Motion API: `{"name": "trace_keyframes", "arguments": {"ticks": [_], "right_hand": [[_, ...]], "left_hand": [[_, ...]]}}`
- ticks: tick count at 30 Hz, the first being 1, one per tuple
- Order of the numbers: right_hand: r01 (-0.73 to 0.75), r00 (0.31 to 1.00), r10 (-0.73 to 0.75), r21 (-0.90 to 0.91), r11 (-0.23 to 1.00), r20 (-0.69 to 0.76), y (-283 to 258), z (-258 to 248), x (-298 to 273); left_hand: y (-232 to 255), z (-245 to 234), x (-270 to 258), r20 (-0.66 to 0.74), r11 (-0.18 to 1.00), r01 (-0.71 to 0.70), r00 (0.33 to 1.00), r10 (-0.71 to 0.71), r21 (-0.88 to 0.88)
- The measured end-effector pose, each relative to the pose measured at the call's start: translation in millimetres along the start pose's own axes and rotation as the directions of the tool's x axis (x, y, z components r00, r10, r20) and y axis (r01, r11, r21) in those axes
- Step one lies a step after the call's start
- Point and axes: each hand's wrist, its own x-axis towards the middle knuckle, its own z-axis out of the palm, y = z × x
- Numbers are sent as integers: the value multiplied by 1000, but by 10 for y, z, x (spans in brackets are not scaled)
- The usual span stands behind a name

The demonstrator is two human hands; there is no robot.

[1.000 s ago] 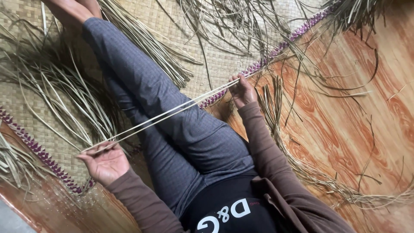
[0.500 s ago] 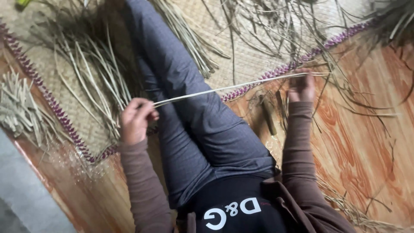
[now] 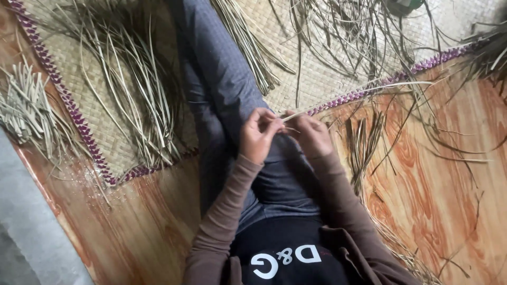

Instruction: Weaving long strips of dried plant material into a mat or similar structure while sitting on the floor.

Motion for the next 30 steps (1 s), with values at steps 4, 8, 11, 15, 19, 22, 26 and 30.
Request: {"name": "trace_keyframes", "arguments": {"ticks": [4, 8, 11, 15, 19, 22, 26, 30], "right_hand": [[12, 1000, -9, 190, 982, -17, 265, 27, 129], [13, 999, -1, 237, 971, -51, 407, 87, 61], [-99, 992, 112, 187, 977, -63, 178, 244, -3], [-168, 979, 192, 262, 950, -68, 191, 19, 238], [-284, 952, 306, 292, 913, -30, 397, -505, 613], [-260, 958, 285, 294, 920, -45, 388, -702, 755], [-254, 951, 298, 339, 906, -84, 473, -966, 960], [-227, 954, 281, 365, 903, -103, 512, -1234, 1122]], "left_hand": [[-151, 119, -57, -79, 993, -18, 996, 27, 118], [-75, 195, -124, -148, 969, -94, 980, 130, 228], [0, 239, -161, -129, 952, -146, 974, 186, 269], [-232, 159, -147, -121, 964, -155, 976, 183, 214], [-159, 111, -161, -129, 989, -114, 984, 125, 91], [-11, 63, -179, -123, 995, -91, 988, 94, 34], [111, -86, -225, -135, 996, -77, 987, 83, 50], [159, -238, -277, -153, 994, -84, 984, 94, 74]]}}
